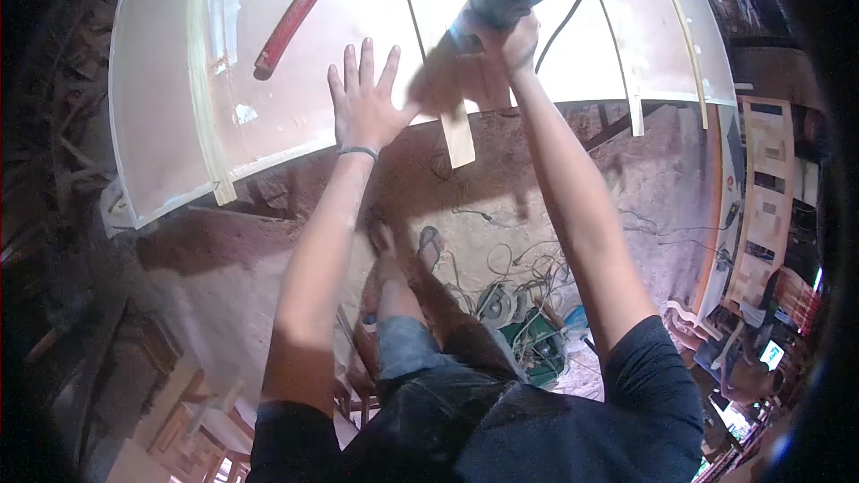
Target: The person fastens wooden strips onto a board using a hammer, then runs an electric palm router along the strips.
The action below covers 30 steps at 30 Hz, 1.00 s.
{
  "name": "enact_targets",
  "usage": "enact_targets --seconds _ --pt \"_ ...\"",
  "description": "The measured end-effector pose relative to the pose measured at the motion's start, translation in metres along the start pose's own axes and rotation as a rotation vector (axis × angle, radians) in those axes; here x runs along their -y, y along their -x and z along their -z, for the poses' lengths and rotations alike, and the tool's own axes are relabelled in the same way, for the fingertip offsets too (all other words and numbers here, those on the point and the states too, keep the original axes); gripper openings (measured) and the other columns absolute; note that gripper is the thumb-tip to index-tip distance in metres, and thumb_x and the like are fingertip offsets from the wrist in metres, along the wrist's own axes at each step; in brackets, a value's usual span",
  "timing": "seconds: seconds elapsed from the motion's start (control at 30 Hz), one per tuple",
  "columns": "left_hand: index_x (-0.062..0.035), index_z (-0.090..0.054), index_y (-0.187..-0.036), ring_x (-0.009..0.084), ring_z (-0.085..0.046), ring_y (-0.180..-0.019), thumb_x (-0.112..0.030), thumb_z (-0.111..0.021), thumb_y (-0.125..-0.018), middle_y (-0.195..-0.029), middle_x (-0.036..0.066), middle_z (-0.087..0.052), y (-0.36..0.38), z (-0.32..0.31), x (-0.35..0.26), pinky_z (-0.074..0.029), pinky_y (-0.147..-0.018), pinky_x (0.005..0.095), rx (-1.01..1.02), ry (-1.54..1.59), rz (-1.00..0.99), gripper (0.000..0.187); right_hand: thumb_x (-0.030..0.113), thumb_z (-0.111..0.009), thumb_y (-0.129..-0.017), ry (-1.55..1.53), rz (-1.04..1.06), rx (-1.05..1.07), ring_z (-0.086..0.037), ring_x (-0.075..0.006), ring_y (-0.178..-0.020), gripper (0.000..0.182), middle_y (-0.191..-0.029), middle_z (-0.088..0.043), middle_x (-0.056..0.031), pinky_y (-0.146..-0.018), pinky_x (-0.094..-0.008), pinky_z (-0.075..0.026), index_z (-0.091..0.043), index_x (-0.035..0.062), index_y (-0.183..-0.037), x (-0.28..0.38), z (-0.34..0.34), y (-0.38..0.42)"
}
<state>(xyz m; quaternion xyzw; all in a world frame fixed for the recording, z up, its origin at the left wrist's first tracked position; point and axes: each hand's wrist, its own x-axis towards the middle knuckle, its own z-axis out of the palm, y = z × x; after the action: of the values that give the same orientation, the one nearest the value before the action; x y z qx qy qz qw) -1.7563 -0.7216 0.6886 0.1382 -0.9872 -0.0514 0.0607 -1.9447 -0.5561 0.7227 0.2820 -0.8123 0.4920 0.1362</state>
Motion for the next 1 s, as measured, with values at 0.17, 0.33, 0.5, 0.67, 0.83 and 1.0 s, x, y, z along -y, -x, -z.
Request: enact_targets --seconds 0.17,0.33,0.5,0.67,0.83,1.0 --pt "-0.0292 -0.032 -0.159 0.0399 -0.016 -0.154 -0.068 -0.059 -0.084 -0.167 0.017 -0.021 -0.001 -0.004 0.001 -0.01 -0.121 0.0646 -0.035 0.022 -0.014 0.088 0.025 -0.088 -0.07 -0.268 -0.107 0.001 -0.072 -0.0201 -0.085 0.046 -0.092 -0.074 -0.0066 -0.079 -0.035 -0.057 -0.068 0.006 -0.107 0.005 -0.008 -0.015" --pt "-0.0265 -0.037 -0.158 0.0404 -0.018 -0.153 -0.072 -0.049 -0.089 -0.165 0.018 -0.025 -0.002 -0.005 -0.001 -0.011 -0.12 0.0648 -0.081 0.007 -0.023 0.084 0.033 -0.089 -0.068 -0.084 -0.041 -0.01 -0.073 -0.0259 -0.088 0.051 -0.093 -0.075 -0.0077 -0.081 -0.0386 -0.057 -0.068 0.0081 -0.107 -0.009 -0.016 -0.031" --pt "-0.0241 -0.038 -0.157 0.0412 -0.019 -0.152 -0.072 -0.048 -0.09 -0.164 0.019 -0.025 -0.003 -0.003 -0.001 -0.011 -0.12 0.0648 -0.077 0.017 -0.024 0.084 0.036 -0.087 -0.068 0.001 -0.033 -0.029 -0.073 -0.0264 -0.091 0.049 -0.094 -0.075 -0.0084 -0.083 -0.0388 -0.057 -0.07 0.0106 -0.107 -0.023 -0.028 -0.047" --pt "-0.0212 -0.036 -0.158 0.0426 -0.015 -0.153 -0.072 -0.05 -0.089 -0.166 0.021 -0.02 -0.005 0.0 -0.001 -0.008 -0.12 0.0652 0.001 0.025 -0.015 0.087 0.037 -0.084 -0.069 -0.045 -0.14 0.01 -0.072 -0.0243 -0.088 0.044 -0.094 -0.075 -0.0065 -0.081 -0.0378 -0.056 -0.072 0.0129 -0.104 -0.022 -0.034 -0.064" --pt "-0.0212 -0.035 -0.158 0.0432 -0.013 -0.153 -0.072 -0.048 -0.09 -0.166 0.021 -0.018 -0.005 -0.002 0.0 -0.008 -0.12 0.0663 -0.001 0.03 -0.024 0.086 0.038 -0.083 -0.068 -0.031 -0.101 -0.026 -0.072 -0.026 -0.09 0.045 -0.095 -0.075 -0.0083 -0.081 -0.0387 -0.056 -0.073 0.0123 -0.103 -0.02 -0.039 -0.076" --pt "-0.0215 -0.033 -0.159 0.044 -0.012 -0.153 -0.071 -0.049 -0.091 -0.166 0.022 -0.017 -0.007 0.001 -0.001 -0.007 -0.119 0.0669 0.026 0.047 -0.022 0.086 0.041 -0.084 -0.069 -0.029 -0.153 0.019 -0.072 -0.0279 -0.094 0.051 -0.099 -0.075 -0.0108 -0.083 -0.0404 -0.056 -0.071 0.0116 -0.108 -0.018 -0.041 -0.086"
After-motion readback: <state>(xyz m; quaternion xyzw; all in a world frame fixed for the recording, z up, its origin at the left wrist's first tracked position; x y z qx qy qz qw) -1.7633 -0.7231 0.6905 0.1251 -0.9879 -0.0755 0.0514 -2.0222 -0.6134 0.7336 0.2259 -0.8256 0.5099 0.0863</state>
